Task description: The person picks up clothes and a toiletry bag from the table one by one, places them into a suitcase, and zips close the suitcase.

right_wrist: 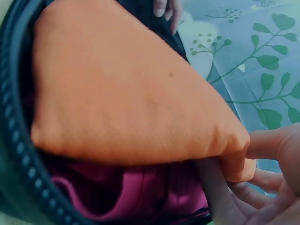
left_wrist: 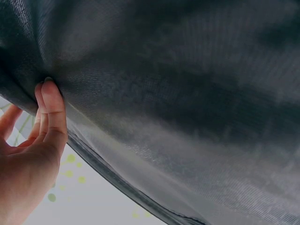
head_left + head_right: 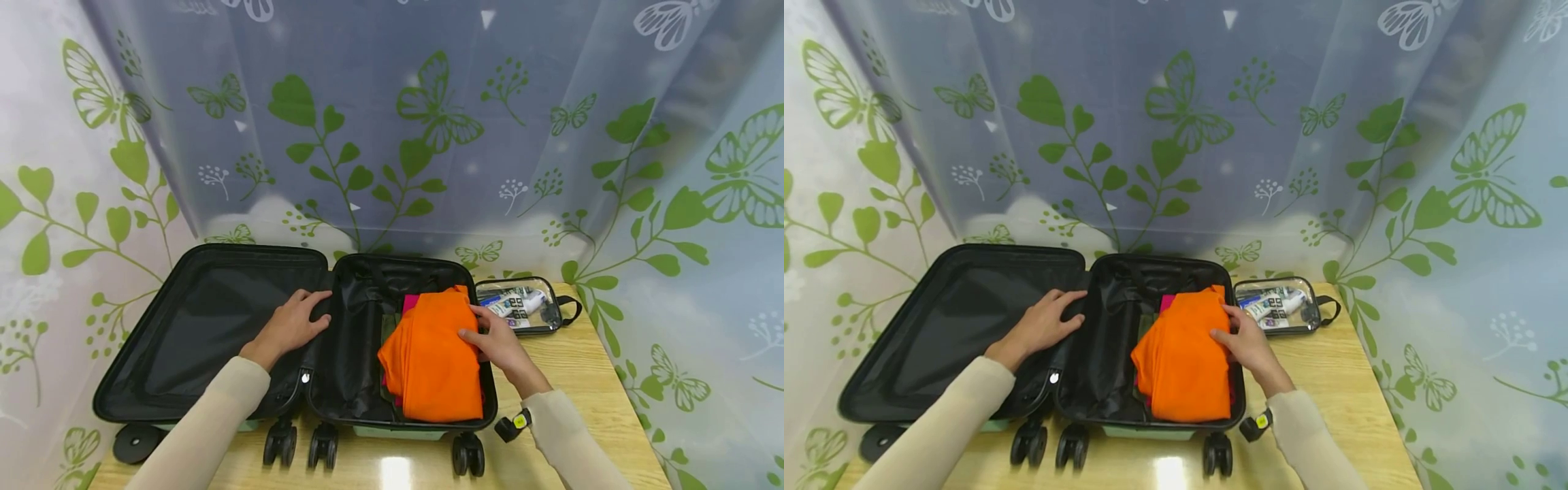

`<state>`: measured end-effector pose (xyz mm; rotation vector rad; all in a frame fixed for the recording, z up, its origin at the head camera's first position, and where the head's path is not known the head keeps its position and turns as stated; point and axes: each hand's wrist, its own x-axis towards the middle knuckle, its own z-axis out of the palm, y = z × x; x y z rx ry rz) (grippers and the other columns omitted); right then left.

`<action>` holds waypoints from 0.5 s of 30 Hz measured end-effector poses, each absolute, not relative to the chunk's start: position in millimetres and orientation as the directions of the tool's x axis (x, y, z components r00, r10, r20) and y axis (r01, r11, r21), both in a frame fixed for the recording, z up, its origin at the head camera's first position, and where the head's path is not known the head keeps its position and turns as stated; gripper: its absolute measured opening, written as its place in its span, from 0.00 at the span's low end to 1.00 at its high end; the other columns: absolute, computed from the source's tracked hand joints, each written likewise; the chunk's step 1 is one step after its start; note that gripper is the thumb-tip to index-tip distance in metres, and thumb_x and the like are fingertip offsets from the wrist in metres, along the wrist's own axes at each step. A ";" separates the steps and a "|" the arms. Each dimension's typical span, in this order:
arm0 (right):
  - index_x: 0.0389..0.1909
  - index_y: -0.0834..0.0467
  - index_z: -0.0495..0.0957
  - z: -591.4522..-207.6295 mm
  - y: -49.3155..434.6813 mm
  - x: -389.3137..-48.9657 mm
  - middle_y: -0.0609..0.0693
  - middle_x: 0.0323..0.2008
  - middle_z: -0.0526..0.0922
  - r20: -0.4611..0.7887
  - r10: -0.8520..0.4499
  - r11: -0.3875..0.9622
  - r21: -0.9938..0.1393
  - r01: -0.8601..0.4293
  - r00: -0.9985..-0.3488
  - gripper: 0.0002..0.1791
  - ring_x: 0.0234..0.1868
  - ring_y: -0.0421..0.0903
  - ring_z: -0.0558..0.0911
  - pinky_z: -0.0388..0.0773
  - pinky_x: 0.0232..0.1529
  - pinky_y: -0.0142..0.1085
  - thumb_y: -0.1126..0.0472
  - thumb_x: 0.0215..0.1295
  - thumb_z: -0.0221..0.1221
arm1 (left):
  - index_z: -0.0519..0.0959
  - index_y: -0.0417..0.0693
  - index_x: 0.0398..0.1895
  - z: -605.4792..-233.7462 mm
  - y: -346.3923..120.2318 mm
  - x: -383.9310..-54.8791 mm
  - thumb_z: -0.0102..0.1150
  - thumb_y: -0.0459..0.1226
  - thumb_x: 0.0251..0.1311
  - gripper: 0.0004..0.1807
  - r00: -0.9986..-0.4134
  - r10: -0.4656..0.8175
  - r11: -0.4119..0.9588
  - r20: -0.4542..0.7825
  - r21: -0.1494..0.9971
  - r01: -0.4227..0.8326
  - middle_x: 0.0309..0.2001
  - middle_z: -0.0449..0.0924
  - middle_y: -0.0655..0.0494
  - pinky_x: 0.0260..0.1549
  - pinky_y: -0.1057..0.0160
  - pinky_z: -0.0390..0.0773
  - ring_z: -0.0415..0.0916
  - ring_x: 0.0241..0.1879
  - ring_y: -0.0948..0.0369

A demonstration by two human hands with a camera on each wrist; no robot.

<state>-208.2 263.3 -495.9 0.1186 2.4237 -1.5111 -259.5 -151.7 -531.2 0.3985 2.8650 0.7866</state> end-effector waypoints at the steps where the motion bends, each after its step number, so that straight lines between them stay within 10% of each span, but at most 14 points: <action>1: 0.86 0.63 0.58 -496.4 263.4 -207.7 0.73 0.71 0.74 -0.275 -0.076 0.463 -0.861 0.210 -0.958 0.40 0.44 0.50 0.89 0.92 0.40 0.44 0.60 0.80 0.63 | 0.67 0.55 0.85 -531.3 -151.6 -259.5 0.57 0.48 0.81 0.33 -0.955 0.290 0.828 -0.067 0.519 0.215 0.73 0.70 0.35 0.57 0.31 0.79 0.81 0.59 0.32; 15: 0.82 0.63 0.66 -505.5 263.5 -215.5 0.68 0.58 0.83 -0.136 -0.028 0.661 -0.746 0.084 -0.990 0.37 0.34 0.46 0.83 0.84 0.42 0.42 0.60 0.77 0.66 | 0.67 0.55 0.85 -531.6 -151.0 -259.4 0.57 0.48 0.81 0.33 -0.957 0.281 0.831 -0.074 0.518 0.204 0.74 0.69 0.34 0.58 0.30 0.78 0.80 0.60 0.31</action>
